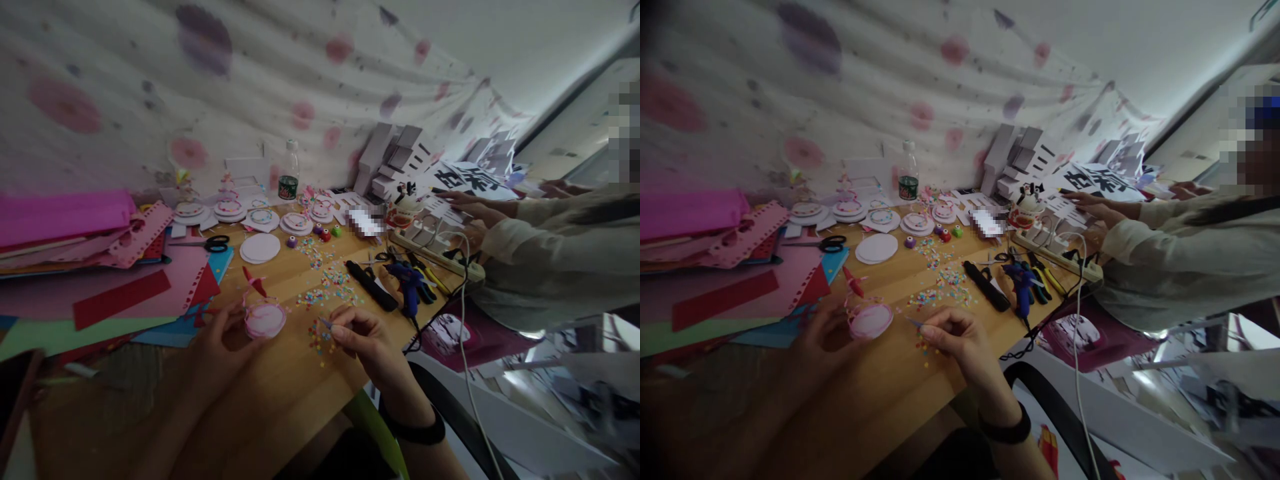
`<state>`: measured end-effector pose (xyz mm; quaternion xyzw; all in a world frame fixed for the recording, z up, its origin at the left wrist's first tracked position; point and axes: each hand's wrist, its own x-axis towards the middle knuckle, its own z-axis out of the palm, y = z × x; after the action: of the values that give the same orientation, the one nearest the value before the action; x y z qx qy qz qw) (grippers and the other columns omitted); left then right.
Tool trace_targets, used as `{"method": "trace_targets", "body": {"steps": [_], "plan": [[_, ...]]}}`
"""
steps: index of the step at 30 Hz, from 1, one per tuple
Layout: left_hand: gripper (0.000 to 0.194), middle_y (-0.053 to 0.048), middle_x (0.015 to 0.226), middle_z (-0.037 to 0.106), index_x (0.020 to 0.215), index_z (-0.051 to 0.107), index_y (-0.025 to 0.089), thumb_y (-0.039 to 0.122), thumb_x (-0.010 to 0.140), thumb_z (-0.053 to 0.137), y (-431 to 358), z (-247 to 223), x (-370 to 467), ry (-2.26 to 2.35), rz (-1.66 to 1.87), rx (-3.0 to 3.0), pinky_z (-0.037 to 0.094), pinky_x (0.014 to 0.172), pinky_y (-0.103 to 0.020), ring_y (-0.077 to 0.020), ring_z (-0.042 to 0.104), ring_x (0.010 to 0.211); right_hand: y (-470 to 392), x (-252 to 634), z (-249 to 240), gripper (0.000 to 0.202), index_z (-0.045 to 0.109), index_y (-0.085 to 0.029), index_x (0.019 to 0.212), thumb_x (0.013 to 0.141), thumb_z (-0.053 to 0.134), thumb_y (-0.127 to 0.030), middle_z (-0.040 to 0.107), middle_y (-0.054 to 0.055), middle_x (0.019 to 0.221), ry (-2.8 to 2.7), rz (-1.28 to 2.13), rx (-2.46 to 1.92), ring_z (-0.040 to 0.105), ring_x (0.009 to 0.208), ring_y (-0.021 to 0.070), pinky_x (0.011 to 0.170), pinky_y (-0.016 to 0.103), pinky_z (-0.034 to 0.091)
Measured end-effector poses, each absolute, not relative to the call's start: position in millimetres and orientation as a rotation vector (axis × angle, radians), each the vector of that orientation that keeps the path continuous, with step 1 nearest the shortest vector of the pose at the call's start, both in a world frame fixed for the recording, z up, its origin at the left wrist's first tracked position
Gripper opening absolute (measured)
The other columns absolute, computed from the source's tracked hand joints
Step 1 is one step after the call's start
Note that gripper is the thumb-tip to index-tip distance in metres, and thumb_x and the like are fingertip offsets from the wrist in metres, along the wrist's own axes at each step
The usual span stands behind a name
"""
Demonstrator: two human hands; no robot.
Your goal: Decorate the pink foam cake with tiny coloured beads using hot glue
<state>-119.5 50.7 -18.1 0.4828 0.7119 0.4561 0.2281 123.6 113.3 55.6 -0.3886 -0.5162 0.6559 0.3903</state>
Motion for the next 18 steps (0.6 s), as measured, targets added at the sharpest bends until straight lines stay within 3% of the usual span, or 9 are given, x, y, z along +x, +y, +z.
{"method": "trace_targets", "body": {"steps": [5,12,18], "plan": [[0.058,-0.012,0.126,0.070,0.126,0.054,0.021,0.036,0.073,0.074,51.6,-13.6,-115.8,1.979,1.209,1.494,0.050,0.103,-0.047,-0.0317,0.065,0.118,112.3,124.9,48.0,0.032,0.073,-0.021,0.066,0.065,0.089,-0.048,0.064,-0.001,0.066,-1.335,1.624,-0.949,0.043,0.048,0.0071,0.041,0.021,0.027],[0.062,-0.012,0.129,0.069,0.126,0.051,0.021,0.039,0.071,0.073,50.6,-7.3,-115.5,2.040,1.117,1.475,0.050,0.102,-0.048,-0.0325,0.065,0.121,106.0,128.8,59.1,0.022,0.075,-0.022,0.068,0.073,0.086,-0.041,0.067,0.000,0.069,-1.461,1.462,-0.934,0.056,0.059,0.0117,0.053,0.023,0.044],[0.065,-0.011,0.136,0.065,0.130,0.051,0.024,0.038,0.071,0.073,51.4,-11.2,-123.4,1.997,1.112,1.517,0.047,0.106,-0.050,-0.0330,0.061,0.127,102.7,136.1,59.0,0.017,0.077,-0.024,0.072,0.076,0.084,-0.039,0.072,0.003,0.080,-1.574,1.288,-0.883,0.065,0.071,0.0159,0.061,0.026,0.050]]}}
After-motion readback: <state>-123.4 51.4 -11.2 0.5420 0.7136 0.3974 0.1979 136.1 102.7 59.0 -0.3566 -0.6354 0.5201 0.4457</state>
